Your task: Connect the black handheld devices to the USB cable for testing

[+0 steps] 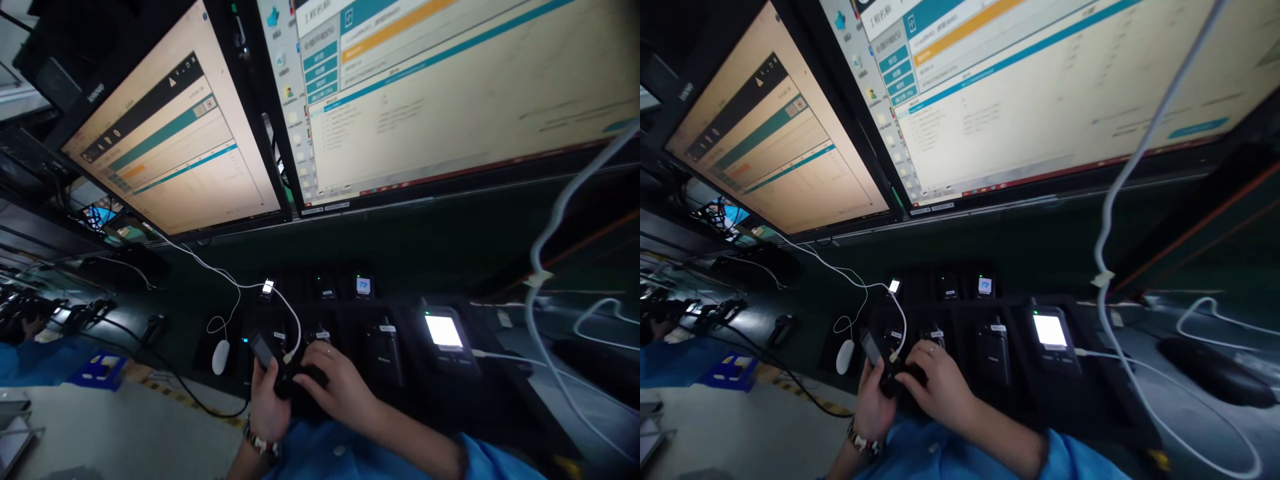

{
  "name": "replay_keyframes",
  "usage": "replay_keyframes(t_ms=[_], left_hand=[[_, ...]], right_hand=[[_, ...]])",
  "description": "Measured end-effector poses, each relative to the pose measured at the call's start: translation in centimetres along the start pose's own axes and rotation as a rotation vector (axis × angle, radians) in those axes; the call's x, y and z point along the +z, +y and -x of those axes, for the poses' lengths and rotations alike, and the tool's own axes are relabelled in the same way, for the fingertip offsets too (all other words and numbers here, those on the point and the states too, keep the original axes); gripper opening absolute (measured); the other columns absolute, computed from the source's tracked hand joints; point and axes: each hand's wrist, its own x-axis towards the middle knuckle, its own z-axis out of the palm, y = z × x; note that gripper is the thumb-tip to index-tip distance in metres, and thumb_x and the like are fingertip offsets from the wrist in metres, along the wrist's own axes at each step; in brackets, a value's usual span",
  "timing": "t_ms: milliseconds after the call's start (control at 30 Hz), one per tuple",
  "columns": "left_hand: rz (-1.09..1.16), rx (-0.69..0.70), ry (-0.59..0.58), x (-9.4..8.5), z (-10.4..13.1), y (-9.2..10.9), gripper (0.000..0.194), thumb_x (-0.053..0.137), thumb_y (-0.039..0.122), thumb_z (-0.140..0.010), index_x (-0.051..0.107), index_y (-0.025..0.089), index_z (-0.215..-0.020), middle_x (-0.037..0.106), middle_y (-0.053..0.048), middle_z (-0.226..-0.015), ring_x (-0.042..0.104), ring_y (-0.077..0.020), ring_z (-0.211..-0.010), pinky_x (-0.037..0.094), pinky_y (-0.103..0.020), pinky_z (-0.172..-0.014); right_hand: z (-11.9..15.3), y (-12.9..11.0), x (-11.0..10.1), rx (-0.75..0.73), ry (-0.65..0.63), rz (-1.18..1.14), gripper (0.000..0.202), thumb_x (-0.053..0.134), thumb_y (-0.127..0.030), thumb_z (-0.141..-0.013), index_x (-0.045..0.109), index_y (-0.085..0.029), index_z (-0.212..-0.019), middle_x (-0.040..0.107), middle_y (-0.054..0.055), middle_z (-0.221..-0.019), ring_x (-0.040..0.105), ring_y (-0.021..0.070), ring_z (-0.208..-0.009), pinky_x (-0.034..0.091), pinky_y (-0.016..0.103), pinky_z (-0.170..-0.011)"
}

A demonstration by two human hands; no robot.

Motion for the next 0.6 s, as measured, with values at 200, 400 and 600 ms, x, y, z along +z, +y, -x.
replay_keyframes(t_ms=[200, 400, 600], left_hand=[[0.001, -0.063, -0.033, 0.4, 0.6, -0.5, 0.046, 0.085, 0.034, -0.058, 0.067, 0.023, -0.099, 0.074, -0.005, -0.091, 0.068, -0.0173, -0.084, 0.055, -0.029, -0.075], [0.111, -0.195, 0.026, 0.7, 0.8, -1.4, 0.021, 0.08, 0.021, -0.065, 0.068, 0.018, -0.082, 0.072, -0.001, -0.074, 0.067, -0.013, -0.067, 0.052, -0.022, -0.058], [0.036, -0.148, -0.068, 1.2, 0.8, -1.9, 0.026, 0.08, 0.023, -0.065, 0.069, 0.021, -0.088, 0.074, -0.002, -0.084, 0.069, -0.016, -0.081, 0.054, -0.025, -0.07]], right_hand=[[0.3, -0.1, 0.3, 0.283, -0.208, -0.468, 0.03, 0.06, -0.046, -0.085, 0.073, -0.018, -0.084, 0.064, 0.004, -0.08, 0.061, 0.0166, -0.078, 0.051, 0.03, -0.075], [0.7, 0.8, -0.6, 0.296, -0.232, -0.571, 0.034, 0.061, -0.05, -0.083, 0.077, -0.02, -0.084, 0.065, 0.005, -0.082, 0.062, 0.0164, -0.079, 0.051, 0.031, -0.077], [1.5, 1.3, -1.6, 0.321, -0.195, -0.493, 0.038, 0.056, -0.051, -0.085, 0.074, -0.019, -0.096, 0.067, 0.007, -0.09, 0.063, 0.0202, -0.086, 0.049, 0.035, -0.085]])
